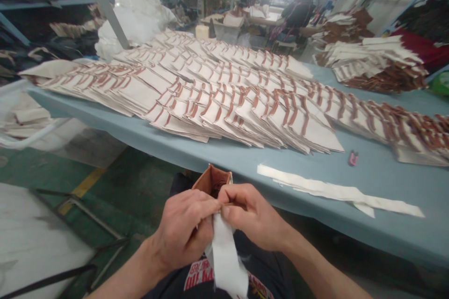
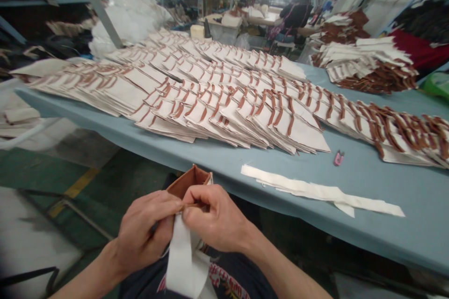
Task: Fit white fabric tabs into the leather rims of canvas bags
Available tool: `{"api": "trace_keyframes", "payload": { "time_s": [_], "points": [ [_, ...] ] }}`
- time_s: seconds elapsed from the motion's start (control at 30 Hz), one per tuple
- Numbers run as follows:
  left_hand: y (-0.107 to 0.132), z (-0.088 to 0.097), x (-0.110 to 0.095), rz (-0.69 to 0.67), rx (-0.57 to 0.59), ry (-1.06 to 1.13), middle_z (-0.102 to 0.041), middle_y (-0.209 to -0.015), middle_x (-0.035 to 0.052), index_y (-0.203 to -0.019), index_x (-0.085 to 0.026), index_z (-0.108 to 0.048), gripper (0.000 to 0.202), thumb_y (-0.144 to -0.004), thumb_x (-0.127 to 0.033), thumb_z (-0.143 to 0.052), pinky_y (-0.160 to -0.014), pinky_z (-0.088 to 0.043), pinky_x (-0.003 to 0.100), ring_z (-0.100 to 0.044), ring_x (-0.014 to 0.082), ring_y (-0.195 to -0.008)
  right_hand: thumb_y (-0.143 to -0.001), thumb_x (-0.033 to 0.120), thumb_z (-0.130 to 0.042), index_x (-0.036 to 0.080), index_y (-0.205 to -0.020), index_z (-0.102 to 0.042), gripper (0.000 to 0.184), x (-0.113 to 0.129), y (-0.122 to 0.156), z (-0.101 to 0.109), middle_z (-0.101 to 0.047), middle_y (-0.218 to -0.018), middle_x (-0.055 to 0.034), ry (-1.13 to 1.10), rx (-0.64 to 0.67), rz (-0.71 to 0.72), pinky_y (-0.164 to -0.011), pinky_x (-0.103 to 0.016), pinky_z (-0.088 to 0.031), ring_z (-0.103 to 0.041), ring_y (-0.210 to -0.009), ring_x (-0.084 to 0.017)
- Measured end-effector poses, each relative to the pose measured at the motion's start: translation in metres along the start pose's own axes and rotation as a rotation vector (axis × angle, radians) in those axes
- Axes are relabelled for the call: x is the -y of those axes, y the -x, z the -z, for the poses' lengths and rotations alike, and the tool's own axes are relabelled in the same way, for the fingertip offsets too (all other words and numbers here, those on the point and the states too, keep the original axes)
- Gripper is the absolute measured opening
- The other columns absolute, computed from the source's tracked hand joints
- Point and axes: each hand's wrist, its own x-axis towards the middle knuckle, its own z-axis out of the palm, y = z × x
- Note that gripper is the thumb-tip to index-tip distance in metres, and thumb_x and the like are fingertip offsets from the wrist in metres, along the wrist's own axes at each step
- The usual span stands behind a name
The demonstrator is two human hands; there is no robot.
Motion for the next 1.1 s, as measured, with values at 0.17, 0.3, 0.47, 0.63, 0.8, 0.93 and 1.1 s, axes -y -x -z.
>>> {"api": "trace_keyframes", "payload": {
  "time_s": [0.17,0.3,0.47,0.63,0.8,0.93,1.1],
  "points": [
    [-0.003,0.02,-0.006,0.179,0.07,-0.046,-0.074,-0.09,0.001,-0.11,-0.021,-0.059,0.027,-0.087,-0.008,-0.056,-0.073,-0.052,0.021,-0.071,0.0142,-0.076,-0.073,0.017,-0.048,0.02,-0.064,-0.049,0.009,0.011,0.009,-0.003,-0.048,-0.061,0.0039,0.356,-0.168,0.259,-0.055,-0.023,-0.031,-0.042,-0.056,-0.011],
    [-0.016,0.033,-0.004,0.242,0.286,0.201,-0.063,-0.075,-0.0032,-0.089,-0.02,-0.058,0.018,-0.099,-0.015,-0.044,-0.062,-0.045,0.019,-0.06,0.0108,-0.064,-0.071,0.013,-0.049,0.02,-0.068,-0.053,0.008,0.008,0.014,-0.004,-0.049,-0.06,0.0044,0.578,-0.253,0.524,-0.055,-0.024,-0.032,-0.044,-0.055,-0.01],
    [-0.016,0.032,-0.001,0.013,0.328,0.003,-0.058,-0.068,-0.0027,-0.083,-0.019,-0.053,0.033,-0.11,-0.021,-0.035,-0.058,-0.039,0.024,-0.053,0.012,-0.059,-0.073,0.014,-0.048,0.02,-0.069,-0.052,0.008,0.004,0.016,-0.007,-0.048,-0.059,0.0049,0.601,-0.263,0.604,-0.055,-0.024,-0.032,-0.042,-0.053,-0.01],
    [-0.003,0.032,0.001,-0.037,0.307,-0.059,-0.051,-0.065,-0.0039,-0.077,-0.021,-0.045,0.04,-0.113,-0.024,-0.027,-0.058,-0.036,0.027,-0.047,0.0126,-0.057,-0.077,0.016,-0.049,0.021,-0.067,-0.05,0.011,-0.004,0.01,-0.013,-0.049,-0.058,0.0046,0.479,-0.229,0.549,-0.055,-0.024,-0.032,-0.044,-0.054,-0.011],
    [0.004,0.031,0.012,0.251,0.387,0.259,-0.037,-0.064,-0.0067,-0.071,-0.021,-0.035,0.047,-0.113,-0.041,-0.026,-0.054,-0.031,0.024,-0.038,0.0103,-0.054,-0.077,0.016,-0.05,0.021,-0.068,-0.051,0.01,-0.011,0.005,-0.013,-0.05,-0.059,0.0043,0.423,-0.189,0.572,-0.055,-0.025,-0.032,-0.044,-0.055,-0.011],
    [-0.001,0.031,0.011,0.313,0.422,0.41,-0.045,-0.071,-0.0046,-0.077,-0.02,-0.045,0.048,-0.112,-0.048,-0.028,-0.062,-0.035,0.023,-0.043,0.0114,-0.063,-0.078,0.014,-0.05,0.021,-0.071,-0.052,0.01,-0.01,0.008,-0.011,-0.052,-0.06,0.004,0.469,-0.171,0.579,-0.057,-0.025,-0.034,-0.045,-0.056,-0.012],
    [-0.013,0.032,0.003,0.251,0.407,0.369,-0.045,-0.072,-0.0045,-0.078,-0.02,-0.045,0.039,-0.112,-0.033,-0.03,-0.065,-0.034,0.024,-0.043,0.0119,-0.065,-0.082,0.015,-0.051,0.021,-0.071,-0.053,0.013,-0.005,0.009,-0.008,-0.054,-0.063,0.0027,0.54,-0.143,0.573,-0.06,-0.026,-0.036,-0.048,-0.059,-0.013]
  ]
}}
